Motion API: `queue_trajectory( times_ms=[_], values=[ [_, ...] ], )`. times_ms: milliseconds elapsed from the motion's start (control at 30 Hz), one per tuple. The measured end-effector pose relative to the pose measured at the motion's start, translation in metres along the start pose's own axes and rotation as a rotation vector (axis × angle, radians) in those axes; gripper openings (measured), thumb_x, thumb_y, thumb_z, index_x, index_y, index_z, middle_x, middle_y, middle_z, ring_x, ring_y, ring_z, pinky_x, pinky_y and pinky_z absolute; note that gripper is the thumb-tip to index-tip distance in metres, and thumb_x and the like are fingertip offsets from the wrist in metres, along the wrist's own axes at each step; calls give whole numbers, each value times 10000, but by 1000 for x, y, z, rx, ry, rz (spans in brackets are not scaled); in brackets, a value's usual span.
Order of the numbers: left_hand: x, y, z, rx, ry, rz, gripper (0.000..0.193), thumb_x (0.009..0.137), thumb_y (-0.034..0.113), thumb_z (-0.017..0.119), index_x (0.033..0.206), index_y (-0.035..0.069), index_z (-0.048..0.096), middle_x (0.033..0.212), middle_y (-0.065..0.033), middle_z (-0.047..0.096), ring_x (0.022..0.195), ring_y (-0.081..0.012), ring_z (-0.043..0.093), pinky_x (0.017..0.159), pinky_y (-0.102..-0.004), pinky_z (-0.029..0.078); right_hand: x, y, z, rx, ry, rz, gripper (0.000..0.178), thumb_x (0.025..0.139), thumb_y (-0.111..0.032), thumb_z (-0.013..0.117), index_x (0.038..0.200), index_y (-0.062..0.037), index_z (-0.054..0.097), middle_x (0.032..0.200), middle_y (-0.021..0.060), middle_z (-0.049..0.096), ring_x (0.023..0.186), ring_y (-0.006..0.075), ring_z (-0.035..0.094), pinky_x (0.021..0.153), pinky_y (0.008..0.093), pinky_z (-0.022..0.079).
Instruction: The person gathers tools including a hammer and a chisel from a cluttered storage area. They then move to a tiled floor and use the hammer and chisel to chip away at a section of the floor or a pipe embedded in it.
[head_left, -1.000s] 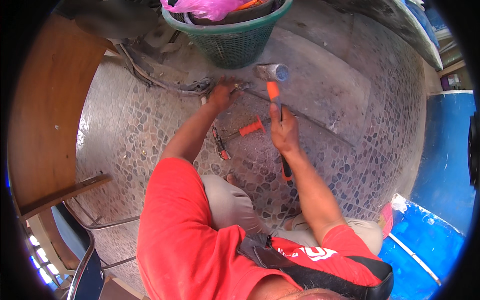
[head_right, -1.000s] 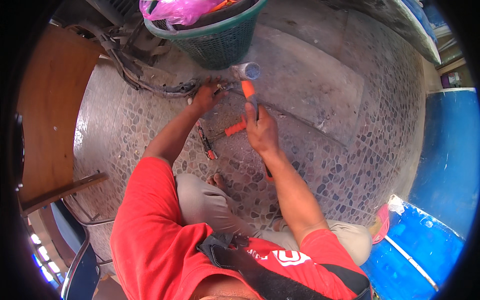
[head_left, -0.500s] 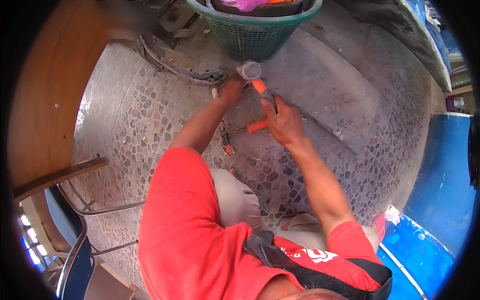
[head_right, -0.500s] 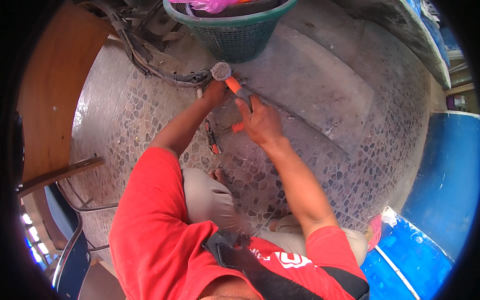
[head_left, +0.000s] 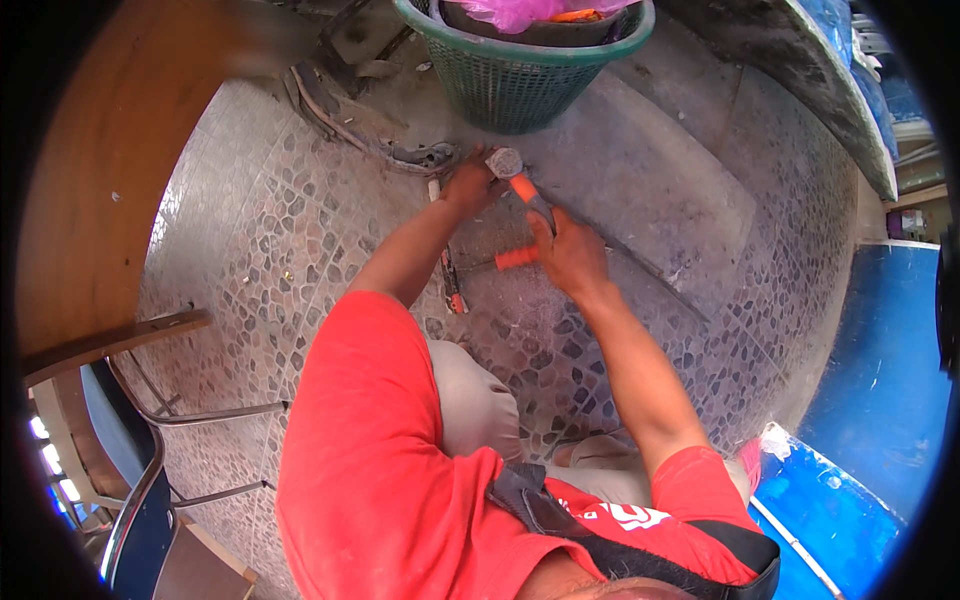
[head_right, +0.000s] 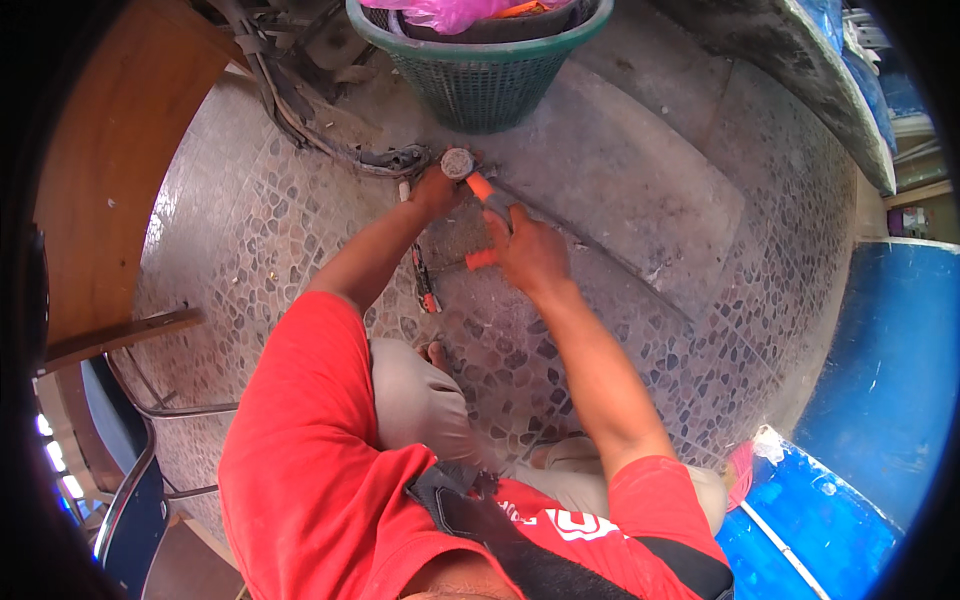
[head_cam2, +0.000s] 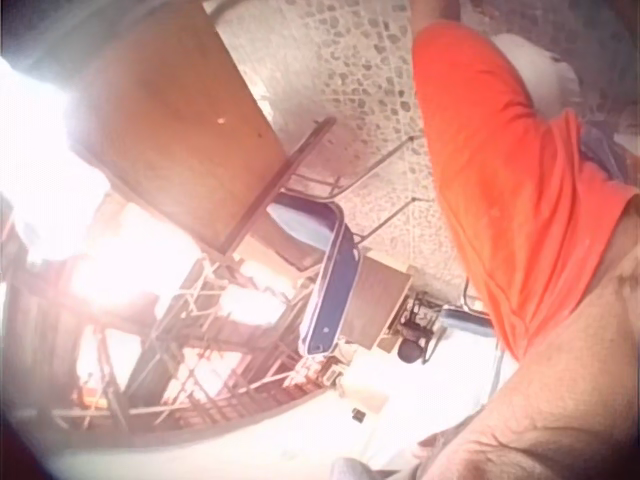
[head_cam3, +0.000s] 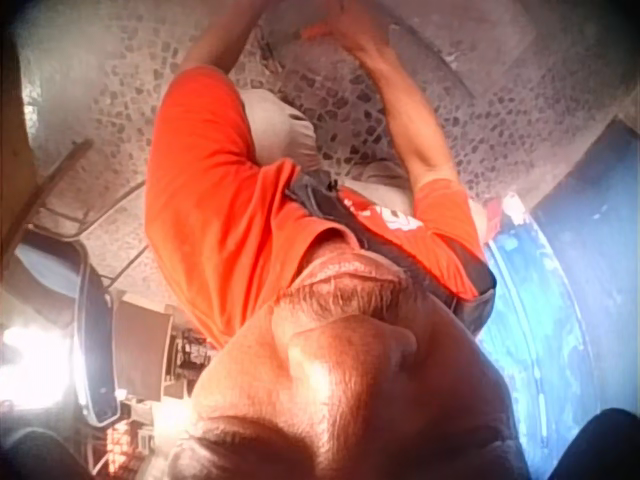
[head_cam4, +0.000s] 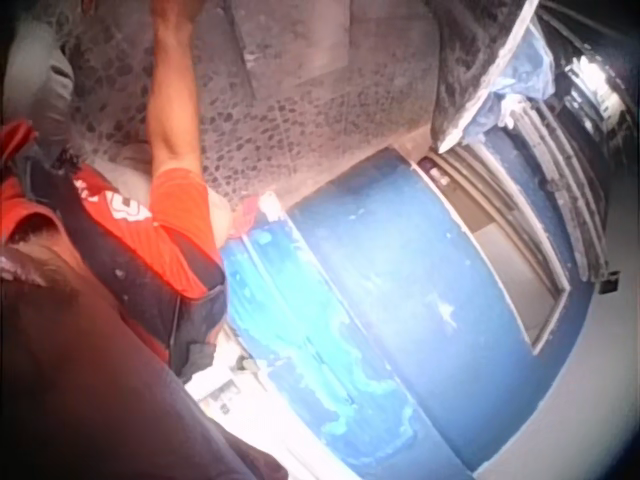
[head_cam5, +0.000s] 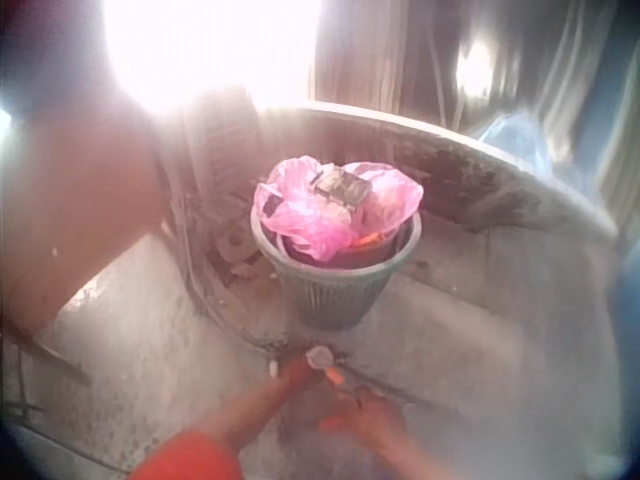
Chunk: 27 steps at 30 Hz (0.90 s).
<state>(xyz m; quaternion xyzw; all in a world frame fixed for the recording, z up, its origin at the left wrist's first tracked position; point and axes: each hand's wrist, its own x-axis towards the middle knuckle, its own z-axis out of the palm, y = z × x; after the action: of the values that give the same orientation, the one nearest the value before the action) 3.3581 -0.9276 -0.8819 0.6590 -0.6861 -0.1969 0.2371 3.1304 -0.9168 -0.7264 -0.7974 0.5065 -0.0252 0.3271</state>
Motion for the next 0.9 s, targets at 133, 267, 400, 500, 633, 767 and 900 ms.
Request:
queue_trajectory(
  times_ms=[133,267,400,500,633,767,900],
  values=[
    [3,0,-7,50,31,86,475,884,291,699,1319,126,603,1446,-185,508,1385,-434,387,1177,-479,310,4,25,14,116,64,3,544,1007,-502,459,1051,12,632,880,300,667,902,490,639,776,556,483],
    [2,-6,-1,22,137,94,467,895,310,699,1298,88,615,1350,-188,591,1288,-409,514,1081,-472,417,-14,54,30,260,188,37,554,1008,-501,467,1044,28,626,872,280,668,861,476,633,751,527,485],
    [5,30,-11,-564,121,-275,438,935,339,687,1247,39,625,1102,-166,698,887,-248,668,832,-393,515,-45,91,42,662,92,321,563,1004,-548,485,892,-5,586,629,135,579,522,270,569,490,407,449],
    [12,49,-22,-1177,21,-510,411,998,400,587,1217,52,597,991,-113,708,681,-149,617,688,-339,499,-63,108,48,911,-3,487,568,992,-588,490,819,-50,541,528,40,473,378,145,450,355,327,361],
    [21,74,-36,-1600,-78,-580,403,1050,451,446,1124,75,568,926,-99,693,603,-135,566,596,-317,480,-81,131,59,989,-20,552,571,988,-602,487,851,-49,538,515,28,453,366,137,429,352,311,364],
    [30,84,-36,-1735,-81,-589,431,1062,459,410,1102,59,566,907,-104,684,649,-155,595,618,-366,522,-84,123,65,1111,94,484,583,986,-616,473,884,-45,534,529,31,456,383,135,443,380,303,389],
    [38,117,-37,-1807,28,-594,532,1041,541,383,1142,48,556,1001,-91,679,811,-178,660,777,-396,565,-87,87,26,1192,323,173,585,1009,-604,427,852,-50,535,556,21,469,415,114,460,403,278,390]
  ],
)
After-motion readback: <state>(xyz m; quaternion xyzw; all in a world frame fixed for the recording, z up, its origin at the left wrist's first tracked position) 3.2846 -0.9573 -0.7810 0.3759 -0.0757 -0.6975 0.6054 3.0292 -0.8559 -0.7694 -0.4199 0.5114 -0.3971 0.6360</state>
